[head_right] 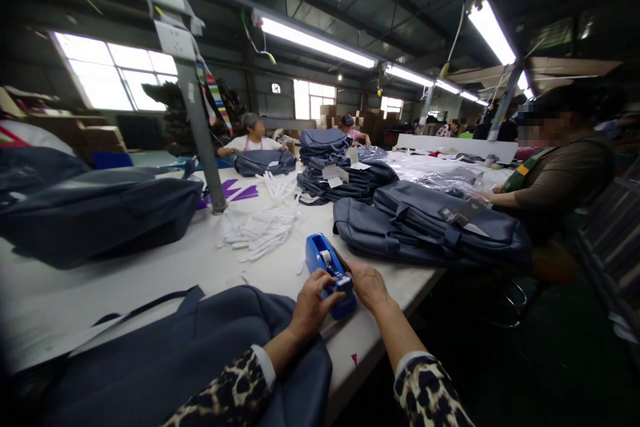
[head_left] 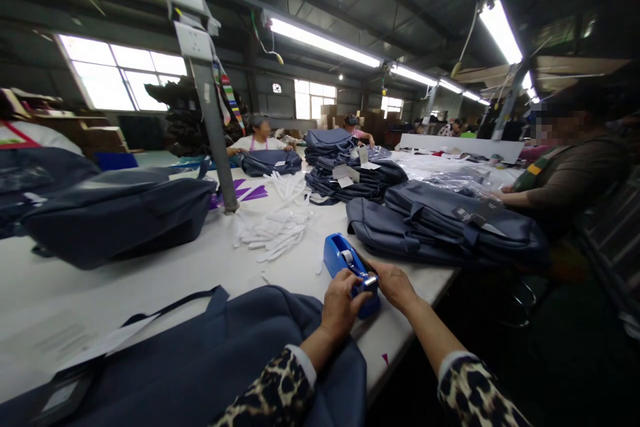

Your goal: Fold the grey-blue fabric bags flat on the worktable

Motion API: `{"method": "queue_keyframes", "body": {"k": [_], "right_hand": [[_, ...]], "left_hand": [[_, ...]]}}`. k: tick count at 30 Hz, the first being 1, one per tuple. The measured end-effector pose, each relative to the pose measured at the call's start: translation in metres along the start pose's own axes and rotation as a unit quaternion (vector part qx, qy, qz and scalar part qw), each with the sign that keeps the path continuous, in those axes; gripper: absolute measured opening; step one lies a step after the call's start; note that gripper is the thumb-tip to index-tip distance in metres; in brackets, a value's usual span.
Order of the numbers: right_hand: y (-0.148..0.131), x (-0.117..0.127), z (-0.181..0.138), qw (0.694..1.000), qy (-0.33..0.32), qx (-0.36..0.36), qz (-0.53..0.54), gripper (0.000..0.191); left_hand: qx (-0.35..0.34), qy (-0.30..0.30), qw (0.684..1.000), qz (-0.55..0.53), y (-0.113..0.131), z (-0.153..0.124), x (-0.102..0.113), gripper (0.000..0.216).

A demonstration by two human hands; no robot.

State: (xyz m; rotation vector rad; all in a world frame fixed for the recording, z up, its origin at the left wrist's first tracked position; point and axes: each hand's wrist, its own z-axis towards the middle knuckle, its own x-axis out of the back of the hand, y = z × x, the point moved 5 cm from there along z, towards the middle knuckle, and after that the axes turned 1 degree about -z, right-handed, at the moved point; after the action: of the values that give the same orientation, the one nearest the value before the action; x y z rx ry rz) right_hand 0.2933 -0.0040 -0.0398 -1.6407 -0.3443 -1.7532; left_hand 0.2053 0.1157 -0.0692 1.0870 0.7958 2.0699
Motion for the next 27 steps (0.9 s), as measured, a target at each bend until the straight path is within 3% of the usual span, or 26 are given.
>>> {"method": "queue_keyframes", "body": {"k": [8, 15, 22, 27], "right_hand": [[0.002, -0.01, 0.006, 0.999, 0.002, -0.027, -0.047, 0.026], [0.006, -0.008, -0.001, 1.0, -0.001, 0.008, 0.0, 0.03], [0.037, -0.008, -0.004, 0.993, 0.061, -0.072, 0.071, 0.033], [0.048, -0.011, -0.003, 0.987, 0.067, -0.079, 0.125, 0.03]], "left_hand": [[-0.004, 0.011, 1.0, -0.001, 0.001, -0.002, 0.002, 0.014], [-0.008, 0.008, 1.0, 0.011, 0.0, -0.002, 0.001, 0.016], [-0.013, 0.01, 1.0, -0.001, 0.0, -0.001, 0.001, 0.013], [-0.016, 0.003, 1.0, 0.016, 0.0, -0.001, -0.001, 0.013]]}}
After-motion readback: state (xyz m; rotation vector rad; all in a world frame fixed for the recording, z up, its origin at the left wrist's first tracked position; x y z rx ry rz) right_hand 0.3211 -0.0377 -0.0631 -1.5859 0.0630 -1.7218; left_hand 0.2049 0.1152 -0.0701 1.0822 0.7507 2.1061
